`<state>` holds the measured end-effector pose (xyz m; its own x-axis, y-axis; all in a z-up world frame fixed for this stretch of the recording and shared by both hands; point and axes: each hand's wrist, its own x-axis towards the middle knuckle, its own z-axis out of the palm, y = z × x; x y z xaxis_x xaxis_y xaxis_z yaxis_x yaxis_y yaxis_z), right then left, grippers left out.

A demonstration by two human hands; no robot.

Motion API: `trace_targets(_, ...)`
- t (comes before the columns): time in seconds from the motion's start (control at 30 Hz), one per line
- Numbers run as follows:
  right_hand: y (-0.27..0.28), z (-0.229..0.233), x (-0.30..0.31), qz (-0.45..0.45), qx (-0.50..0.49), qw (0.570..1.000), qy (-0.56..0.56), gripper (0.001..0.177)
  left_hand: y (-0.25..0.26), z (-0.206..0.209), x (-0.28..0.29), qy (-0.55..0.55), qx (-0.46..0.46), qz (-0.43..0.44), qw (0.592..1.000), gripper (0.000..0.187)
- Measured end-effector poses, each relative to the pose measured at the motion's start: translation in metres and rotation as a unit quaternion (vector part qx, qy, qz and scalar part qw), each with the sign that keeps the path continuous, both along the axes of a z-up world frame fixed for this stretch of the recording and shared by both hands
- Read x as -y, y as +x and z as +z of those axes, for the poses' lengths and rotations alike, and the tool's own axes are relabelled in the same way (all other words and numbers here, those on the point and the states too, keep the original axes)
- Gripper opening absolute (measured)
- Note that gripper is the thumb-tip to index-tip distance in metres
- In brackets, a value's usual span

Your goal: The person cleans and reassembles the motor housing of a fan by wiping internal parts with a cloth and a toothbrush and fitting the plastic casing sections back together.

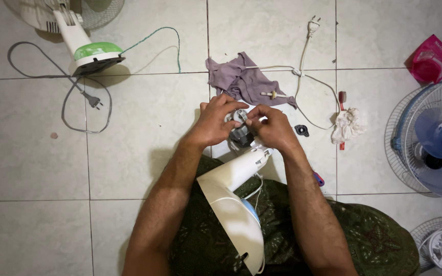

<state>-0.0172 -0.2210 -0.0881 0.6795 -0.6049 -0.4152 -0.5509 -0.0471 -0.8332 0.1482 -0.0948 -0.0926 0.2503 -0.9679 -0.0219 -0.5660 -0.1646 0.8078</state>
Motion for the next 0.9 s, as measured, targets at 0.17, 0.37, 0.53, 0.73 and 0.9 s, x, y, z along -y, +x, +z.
trace_targets(0.17, 0.001, -0.002, 0.001, -0.018, -0.006, 1.000, 0.012, 0.009, 0.000, 0.003, 0.003, -0.016, -0.004, -0.002, 1.000, 0.052)
trace_targets(0.37, -0.001, 0.001, 0.002, -0.014, -0.003, 1.000, 0.013, 0.009, -0.002, 0.002, 0.004, -0.003, 0.011, 0.026, 1.000, 0.045)
trace_targets(0.53, -0.010, 0.004, 0.000, -0.042, 0.039, 0.998, -0.038, 0.014, -0.002, -0.002, 0.004, -0.018, 0.015, 0.027, 0.999, 0.044)
trace_targets(0.73, -0.056, 0.039, 0.002, 0.076, 0.018, 0.997, 0.019, 0.023, -0.001, -0.003, 0.004, -0.010, 0.018, 0.021, 1.000, 0.042)
trace_targets(0.9, -0.064, 0.072, -0.009, 0.183, -0.024, 0.982, 0.048, 0.070, -0.001, -0.004, 0.006, -0.008, 0.001, 0.015, 1.000, 0.044)
